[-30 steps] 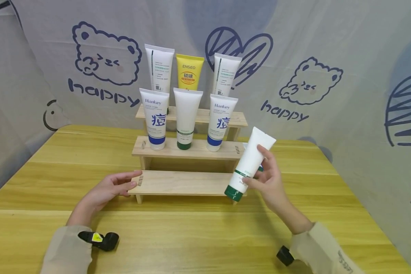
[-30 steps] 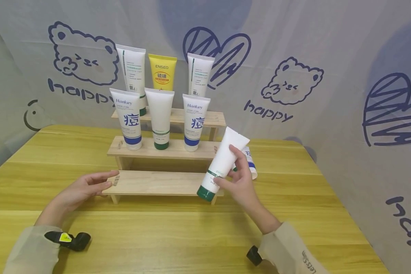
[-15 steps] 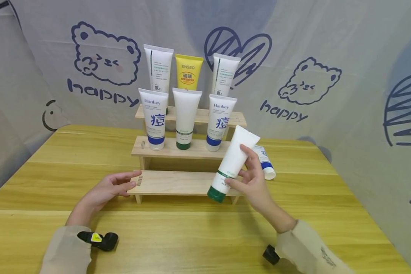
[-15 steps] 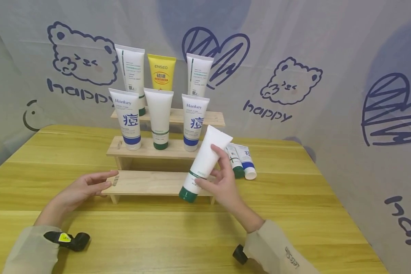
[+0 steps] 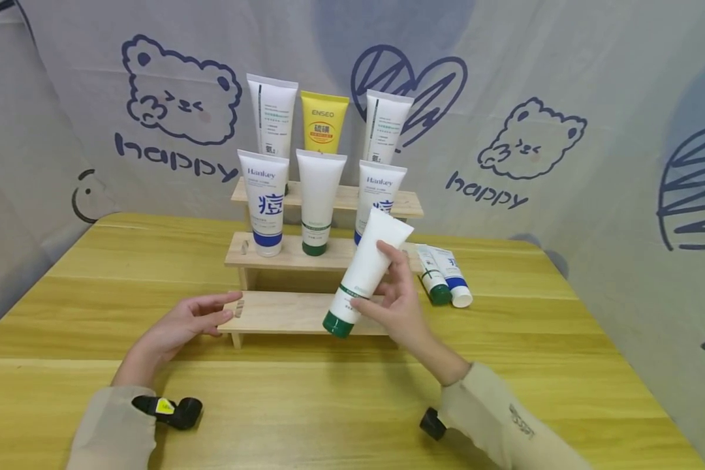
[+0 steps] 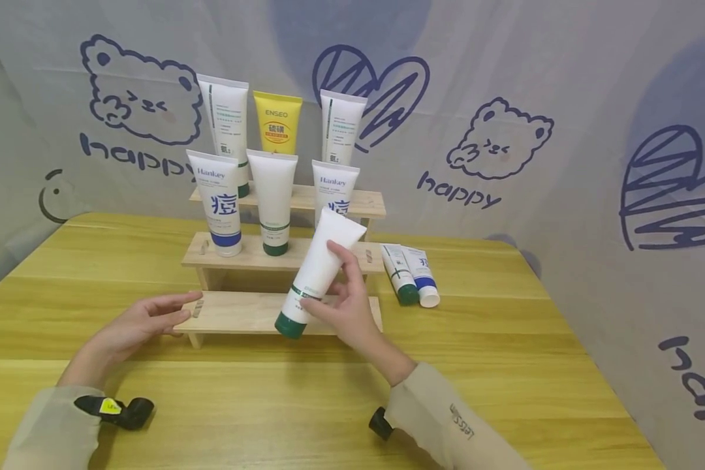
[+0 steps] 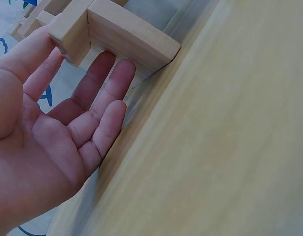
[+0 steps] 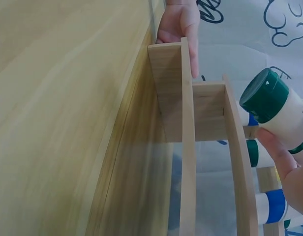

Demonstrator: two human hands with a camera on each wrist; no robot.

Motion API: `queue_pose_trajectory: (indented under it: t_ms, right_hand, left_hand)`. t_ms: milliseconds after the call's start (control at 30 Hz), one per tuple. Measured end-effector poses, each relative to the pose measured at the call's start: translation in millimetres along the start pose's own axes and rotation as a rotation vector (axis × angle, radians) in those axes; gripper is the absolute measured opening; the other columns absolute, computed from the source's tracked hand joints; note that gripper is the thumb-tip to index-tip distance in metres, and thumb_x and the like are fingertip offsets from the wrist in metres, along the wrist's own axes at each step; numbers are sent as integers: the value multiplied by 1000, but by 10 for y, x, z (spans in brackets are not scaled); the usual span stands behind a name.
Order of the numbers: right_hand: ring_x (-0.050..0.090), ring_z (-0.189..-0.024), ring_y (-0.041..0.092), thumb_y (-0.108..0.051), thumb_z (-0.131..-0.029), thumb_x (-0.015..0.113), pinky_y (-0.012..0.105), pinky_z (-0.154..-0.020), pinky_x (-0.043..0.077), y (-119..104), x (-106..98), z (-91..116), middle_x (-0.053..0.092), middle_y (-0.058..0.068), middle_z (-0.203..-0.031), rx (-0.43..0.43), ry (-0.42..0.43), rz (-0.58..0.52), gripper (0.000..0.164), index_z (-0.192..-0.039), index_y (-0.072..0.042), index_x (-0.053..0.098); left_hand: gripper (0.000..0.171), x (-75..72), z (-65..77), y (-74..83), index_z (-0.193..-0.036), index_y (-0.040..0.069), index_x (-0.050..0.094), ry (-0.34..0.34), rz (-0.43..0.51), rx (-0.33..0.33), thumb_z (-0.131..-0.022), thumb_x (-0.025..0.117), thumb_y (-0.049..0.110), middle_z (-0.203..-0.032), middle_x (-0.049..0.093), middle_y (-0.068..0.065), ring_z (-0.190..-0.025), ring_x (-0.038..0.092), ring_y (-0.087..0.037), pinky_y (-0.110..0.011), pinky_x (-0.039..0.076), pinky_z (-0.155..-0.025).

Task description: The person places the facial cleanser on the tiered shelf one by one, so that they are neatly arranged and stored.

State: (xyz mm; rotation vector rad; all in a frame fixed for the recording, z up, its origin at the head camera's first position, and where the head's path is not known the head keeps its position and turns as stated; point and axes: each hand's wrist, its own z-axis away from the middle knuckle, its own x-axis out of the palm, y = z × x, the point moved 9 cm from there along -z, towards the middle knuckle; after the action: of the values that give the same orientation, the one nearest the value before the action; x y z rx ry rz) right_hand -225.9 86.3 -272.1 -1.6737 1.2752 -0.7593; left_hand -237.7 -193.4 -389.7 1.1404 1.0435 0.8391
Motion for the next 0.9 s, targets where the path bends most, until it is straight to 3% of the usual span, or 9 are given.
queue_pose_trajectory:
  t_ms: [300,500,900]
  right_hand:
    - [52,-89,33,18,-70,62,40,-68,51,81,223,-124,30,17,-132,-58,-52,-18,82,-137,-7,21]
    - [52,-88,31,18,-71,62,35,-61,52,117,364,-191,29,17,-132,-71,-66,2,81,-137,-6,22]
    - [54,-94,34,16,-73,61,37,-63,52,202,655,-307,33,19,-129,-80,-130,25,77,-136,-8,23]
  left_hand:
    - [48,-6,1,9,-130,0,43,-3,5,0,-90,55,24,-129,38,-21,-95,45,-22,-33,47,-73]
    - [46,4,-1,5,-130,3,46,-10,-3,11,-90,55,26,-130,38,-20,-96,46,-21,-33,47,-74]
    - [50,3,10,17,-131,0,43,-1,-3,-3,-90,55,25,-132,37,-21,-98,45,-25,-34,46,-75]
